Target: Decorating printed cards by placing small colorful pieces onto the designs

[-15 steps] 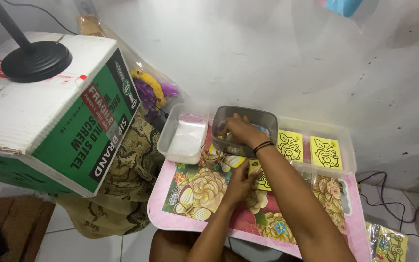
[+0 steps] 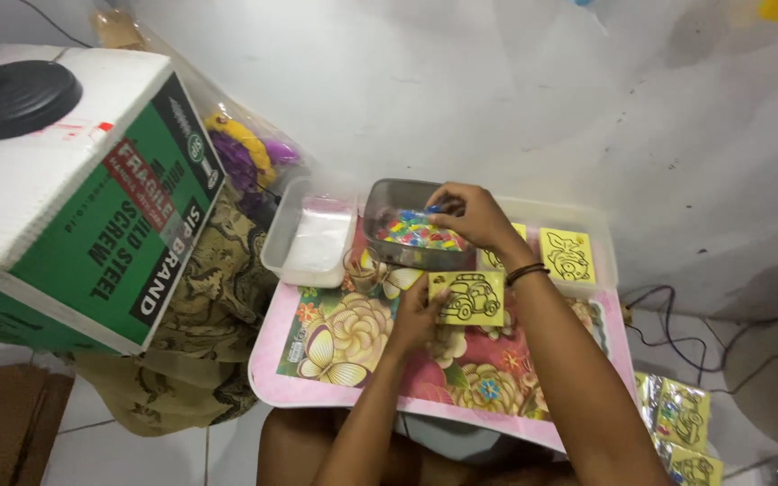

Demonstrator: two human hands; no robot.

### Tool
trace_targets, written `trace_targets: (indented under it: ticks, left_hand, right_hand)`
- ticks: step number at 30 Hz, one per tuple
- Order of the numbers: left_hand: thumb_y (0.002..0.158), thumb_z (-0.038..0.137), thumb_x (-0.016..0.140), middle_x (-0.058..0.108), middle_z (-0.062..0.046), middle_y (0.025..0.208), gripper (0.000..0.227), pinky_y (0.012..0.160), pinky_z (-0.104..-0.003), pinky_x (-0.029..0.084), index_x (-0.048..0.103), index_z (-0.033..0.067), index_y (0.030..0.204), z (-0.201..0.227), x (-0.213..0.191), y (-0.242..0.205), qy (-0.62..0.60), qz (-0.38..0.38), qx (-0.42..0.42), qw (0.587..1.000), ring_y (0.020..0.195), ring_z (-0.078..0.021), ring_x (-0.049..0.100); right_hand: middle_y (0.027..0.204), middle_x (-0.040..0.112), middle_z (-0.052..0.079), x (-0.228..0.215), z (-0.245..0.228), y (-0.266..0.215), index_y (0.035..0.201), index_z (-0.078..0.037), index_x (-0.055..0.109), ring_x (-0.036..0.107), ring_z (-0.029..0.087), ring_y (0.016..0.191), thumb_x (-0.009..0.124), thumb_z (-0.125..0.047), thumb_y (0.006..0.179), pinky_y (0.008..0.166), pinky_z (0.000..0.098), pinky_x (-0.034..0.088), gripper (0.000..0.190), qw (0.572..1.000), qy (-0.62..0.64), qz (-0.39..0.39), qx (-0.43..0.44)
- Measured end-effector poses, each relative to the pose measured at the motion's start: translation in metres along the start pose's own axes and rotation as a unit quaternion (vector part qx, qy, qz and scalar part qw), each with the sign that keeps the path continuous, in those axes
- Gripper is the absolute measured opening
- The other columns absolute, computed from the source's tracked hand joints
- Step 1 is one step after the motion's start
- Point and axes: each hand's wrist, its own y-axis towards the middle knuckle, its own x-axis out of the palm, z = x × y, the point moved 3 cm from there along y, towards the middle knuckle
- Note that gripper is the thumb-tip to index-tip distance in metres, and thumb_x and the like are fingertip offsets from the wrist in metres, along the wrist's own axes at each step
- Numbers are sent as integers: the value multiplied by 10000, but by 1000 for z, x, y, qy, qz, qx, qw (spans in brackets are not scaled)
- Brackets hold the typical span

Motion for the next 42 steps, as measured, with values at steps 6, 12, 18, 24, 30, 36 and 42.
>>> trace_targets:
  ticks: [6, 12, 18, 24, 30, 36, 42]
  left_hand:
    - [1023, 92, 593, 716, -80, 1033, 286, 850, -354, 555, 594, 28, 1301, -33, -13, 8, 24, -14, 7, 1000, 900, -143, 658]
    - [1025, 104, 590, 742, -122, 1025, 292, 828, -365, 584, 593, 15, 1303, 6, 5, -5, 22, -5, 1, 1000, 904, -160, 683]
    - [1035, 145, 586, 753, -166, 965, 319, 745, -368, 594, 587, 11, 1325, -1, 2, -3, 28, -12, -5, 1000, 811, -190, 709]
    - [1016, 129, 605, 736, -116, 904, 307, 734, -335, 589, 594, 15, 1301, 13, 9, -9, 29, -7, -4, 1000, 790, -149, 684]
    - [996, 101, 634, 734, -103, 1011, 358, 805, -344, 574, 579, 26, 1342, 8, 8, -7, 19, -34, -3, 999, 868, -140, 661]
    - [1002, 84, 618, 732, -108, 1024, 357, 808, -350, 577, 573, 29, 1353, 25, 15, -11, 14, -50, -2, 999, 891, -142, 662]
    - [1010, 114, 619, 713, -84, 947, 289, 735, -301, 555, 601, 33, 1286, 34, 17, -13, 17, -71, -4, 997, 808, -116, 639]
  right_hand:
    - [843, 632, 41, -54, 30, -86, 1014, -57, 623, 654, 118, 769, 785, -50, 885, 693, 262, 601, 207, 957, 174, 231, -33]
    - [821, 594, 41, -54, 44, -216, 1174, -72, 544, 635, 104, 710, 742, 39, 882, 693, 218, 617, 370, 842, 259, 473, 10]
    - [815, 652, 52, -38, 68, -240, 1236, -67, 562, 665, 97, 697, 785, 22, 824, 678, 245, 628, 477, 862, 254, 437, 27]
    - [865, 707, 91, -39, 46, -217, 1284, -29, 547, 710, 124, 726, 794, 0, 820, 687, 246, 648, 527, 908, 259, 326, 38]
    - [811, 714, 152, -26, 40, -191, 1302, -48, 581, 712, 187, 671, 854, -17, 749, 588, 301, 635, 617, 942, 237, 231, 54]
    - [849, 674, 99, -21, 66, -177, 1296, -82, 603, 637, 126, 718, 883, -82, 752, 669, 269, 563, 612, 952, 153, 262, 48]
    - [722, 625, 125, -16, 62, -187, 1155, -107, 737, 574, 236, 683, 936, -177, 718, 686, 395, 511, 486, 966, -32, 254, 18]
